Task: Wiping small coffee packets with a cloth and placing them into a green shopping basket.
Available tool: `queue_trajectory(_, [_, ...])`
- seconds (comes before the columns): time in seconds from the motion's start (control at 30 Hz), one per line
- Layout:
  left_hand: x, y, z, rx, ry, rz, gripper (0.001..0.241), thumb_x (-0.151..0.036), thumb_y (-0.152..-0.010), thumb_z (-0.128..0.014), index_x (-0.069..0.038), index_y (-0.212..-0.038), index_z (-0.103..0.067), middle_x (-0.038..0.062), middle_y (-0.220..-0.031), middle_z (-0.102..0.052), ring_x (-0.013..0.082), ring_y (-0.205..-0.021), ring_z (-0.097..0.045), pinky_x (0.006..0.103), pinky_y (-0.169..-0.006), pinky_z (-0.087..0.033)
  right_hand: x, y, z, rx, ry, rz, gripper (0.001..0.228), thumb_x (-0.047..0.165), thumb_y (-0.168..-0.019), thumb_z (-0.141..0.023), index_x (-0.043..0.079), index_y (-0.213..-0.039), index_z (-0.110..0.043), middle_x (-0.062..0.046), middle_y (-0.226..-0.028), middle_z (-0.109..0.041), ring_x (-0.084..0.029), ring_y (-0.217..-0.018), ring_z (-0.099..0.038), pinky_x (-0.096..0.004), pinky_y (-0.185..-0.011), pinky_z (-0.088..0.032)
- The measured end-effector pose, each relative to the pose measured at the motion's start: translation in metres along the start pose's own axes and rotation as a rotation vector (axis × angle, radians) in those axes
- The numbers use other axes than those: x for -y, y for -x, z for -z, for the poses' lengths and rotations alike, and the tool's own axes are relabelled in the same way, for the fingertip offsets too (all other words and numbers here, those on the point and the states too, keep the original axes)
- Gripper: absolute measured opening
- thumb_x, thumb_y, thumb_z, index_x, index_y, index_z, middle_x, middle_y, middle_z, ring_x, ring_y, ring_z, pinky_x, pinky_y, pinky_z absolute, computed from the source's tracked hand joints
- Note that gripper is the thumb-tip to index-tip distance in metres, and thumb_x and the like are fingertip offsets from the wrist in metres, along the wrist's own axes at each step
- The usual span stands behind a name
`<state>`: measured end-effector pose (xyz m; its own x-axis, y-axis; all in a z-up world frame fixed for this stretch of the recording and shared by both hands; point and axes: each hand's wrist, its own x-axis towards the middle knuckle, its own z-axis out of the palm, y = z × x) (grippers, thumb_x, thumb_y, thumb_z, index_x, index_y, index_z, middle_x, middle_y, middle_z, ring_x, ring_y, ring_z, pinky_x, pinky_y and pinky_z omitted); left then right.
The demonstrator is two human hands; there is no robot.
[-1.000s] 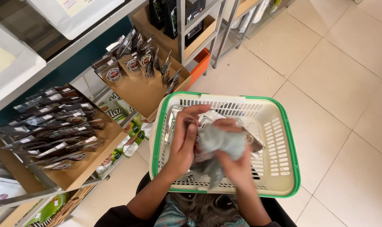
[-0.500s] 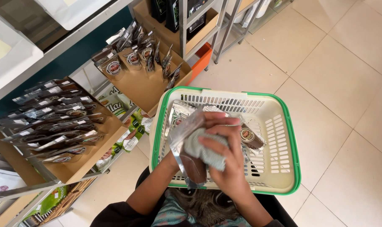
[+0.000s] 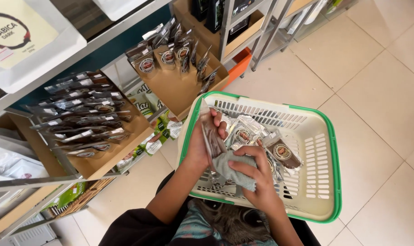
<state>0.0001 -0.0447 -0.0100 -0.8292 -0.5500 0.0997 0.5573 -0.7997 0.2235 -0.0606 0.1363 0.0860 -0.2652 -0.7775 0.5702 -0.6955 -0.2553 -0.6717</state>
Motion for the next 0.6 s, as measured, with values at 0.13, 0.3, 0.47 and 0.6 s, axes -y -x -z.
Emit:
queue_trajectory(0.13, [-0.008, -0.003, -0.014, -0.283, -0.164, -0.048, 0.021, -0.032, -0.111, -0.054, -0.012, -0.108, -0.056, 0.004, -0.089, -0.058, 0.0164, -0.074, -0.061, 0.0319, -0.069, -0.052, -0.027, 0.023, 0.023, 0.097, -0.076, -0.035, 0.055, -0.002, -0.069, -0.079, 0.014, -0.119, -0.067, -0.013, -0.126, -0.060, -0.031, -0.121, -0.060, -0.042, -0.100, -0.054])
queue_trajectory(0.3, [0.001, 0.006, 0.025, -0.384, -0.838, -0.120, 0.031, -0.039, -0.112, -0.048, -0.009, -0.110, -0.052, 0.006, -0.101, -0.063, 0.0143, -0.089, -0.060, 0.0331, -0.080, -0.052, -0.052, 0.056, 0.068, -0.151, -0.113, -0.308, 0.053, -0.019, -0.072, -0.056, 0.004, -0.119, -0.066, -0.014, -0.128, -0.060, -0.028, -0.123, -0.061, -0.039, -0.106, -0.051])
queue_trajectory(0.47, [0.007, 0.029, 0.042, -0.169, -1.403, 0.108, 0.027, -0.030, -0.108, -0.049, -0.006, -0.120, -0.041, 0.016, -0.111, -0.060, 0.0257, -0.107, -0.061, 0.0382, -0.095, -0.050, -0.052, 0.061, 0.083, -0.333, -0.075, -0.391, 0.044, -0.017, -0.081, -0.062, 0.000, -0.121, -0.062, -0.014, -0.130, -0.060, -0.023, -0.123, -0.060, -0.033, -0.106, -0.050])
queue_trajectory(0.6, [-0.015, 0.017, 0.006, 0.040, -1.909, -0.225, 0.044, -0.012, -0.095, -0.066, 0.004, -0.125, -0.038, 0.027, -0.124, -0.049, 0.0428, -0.117, -0.051, 0.0478, -0.102, -0.041, -0.058, 0.060, 0.084, -0.378, -0.042, -0.424, 0.041, -0.016, -0.085, -0.065, -0.001, -0.123, -0.059, -0.014, -0.131, -0.059, -0.022, -0.124, -0.059, -0.032, -0.107, -0.049])
